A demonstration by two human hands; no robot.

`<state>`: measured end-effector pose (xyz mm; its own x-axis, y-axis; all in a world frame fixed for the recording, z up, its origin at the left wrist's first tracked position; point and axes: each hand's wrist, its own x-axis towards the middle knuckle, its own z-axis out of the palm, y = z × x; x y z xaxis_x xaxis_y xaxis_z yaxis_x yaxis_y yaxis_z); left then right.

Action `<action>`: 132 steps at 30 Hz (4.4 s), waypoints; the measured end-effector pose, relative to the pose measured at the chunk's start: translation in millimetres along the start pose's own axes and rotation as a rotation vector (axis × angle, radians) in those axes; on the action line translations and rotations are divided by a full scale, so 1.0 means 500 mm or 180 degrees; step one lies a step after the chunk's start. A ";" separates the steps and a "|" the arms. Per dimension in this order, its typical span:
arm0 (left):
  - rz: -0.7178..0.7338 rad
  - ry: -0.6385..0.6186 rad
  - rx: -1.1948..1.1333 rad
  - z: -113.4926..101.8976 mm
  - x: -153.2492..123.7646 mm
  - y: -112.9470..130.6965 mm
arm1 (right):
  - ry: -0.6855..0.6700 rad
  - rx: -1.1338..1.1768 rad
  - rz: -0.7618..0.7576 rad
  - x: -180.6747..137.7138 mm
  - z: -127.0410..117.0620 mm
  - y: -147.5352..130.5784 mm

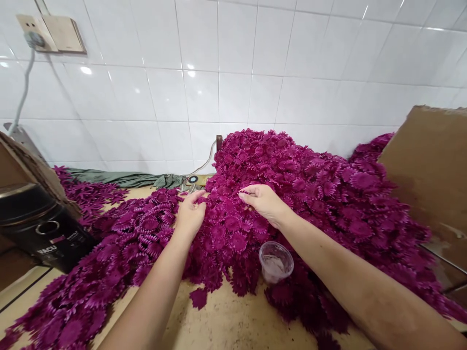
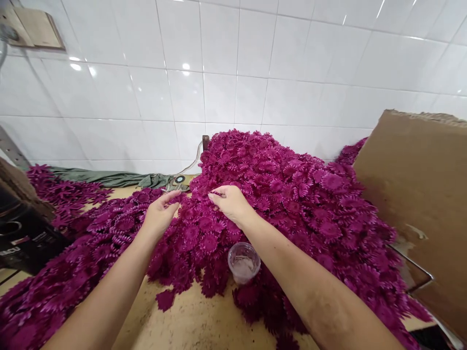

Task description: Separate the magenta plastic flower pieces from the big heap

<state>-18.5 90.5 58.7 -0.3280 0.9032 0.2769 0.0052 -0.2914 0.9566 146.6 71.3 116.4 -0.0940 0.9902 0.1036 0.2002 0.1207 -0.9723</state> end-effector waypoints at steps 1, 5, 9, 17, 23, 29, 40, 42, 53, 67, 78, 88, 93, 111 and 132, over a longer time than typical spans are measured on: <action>0.0009 -0.0023 0.0005 0.001 -0.007 0.004 | -0.0001 -0.0168 -0.0086 0.002 0.003 0.004; 0.0187 -0.0411 0.0008 0.013 -0.042 0.032 | -0.0035 -0.0852 -0.0352 0.017 0.020 0.026; 0.0309 -0.0826 0.0038 0.035 -0.060 0.051 | 0.0124 -0.1325 -0.0546 0.036 0.042 0.044; -0.0553 -0.0375 -0.0701 0.030 -0.020 0.021 | -0.0529 -0.0401 -0.0304 0.002 0.053 0.036; -0.0706 0.0194 -0.0891 -0.010 0.020 -0.001 | -0.0693 -0.1108 -0.0845 -0.014 0.030 0.013; -0.0737 -0.0393 -0.1096 -0.004 -0.019 0.017 | 0.0664 -0.1973 -0.0623 0.048 0.007 0.011; -0.0654 -0.0521 -0.1101 0.005 -0.034 -0.001 | -0.0153 -0.1987 -0.0836 0.016 0.075 0.033; -0.0749 -0.0571 -0.1103 0.007 -0.034 -0.002 | -0.0167 -0.2052 -0.0971 0.020 0.077 0.036; -0.0733 0.0363 -0.0900 -0.004 0.017 -0.006 | -0.0295 -0.1633 -0.1102 -0.012 0.081 0.039; -0.0572 -0.0640 -0.0086 -0.018 -0.010 0.025 | -0.0433 -0.0669 -0.0223 0.012 0.039 0.043; -0.0674 -0.0688 -0.0762 0.022 -0.044 0.000 | -0.0043 -0.1311 -0.0555 -0.011 0.032 0.030; -0.0651 -0.0663 -0.1173 0.023 -0.042 -0.036 | -0.0507 -0.1690 -0.0888 0.024 0.081 0.033; -0.0642 -0.0777 -0.1395 0.008 -0.046 -0.039 | -0.0529 -0.1613 -0.1026 0.046 0.111 0.037; -0.0648 -0.0343 -0.1444 -0.007 -0.030 -0.052 | -0.0109 -0.2332 -0.1311 0.071 0.105 0.004; -0.0453 -0.0508 -0.1293 -0.008 -0.030 -0.066 | 0.1157 -0.2744 -0.0942 0.159 0.092 0.026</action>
<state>-17.6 85.3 22.4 -0.1487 0.9712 0.1863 -0.4107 -0.2320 0.8817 96.8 148.2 102.2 0.0220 0.8555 0.5173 0.8741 0.2347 -0.4254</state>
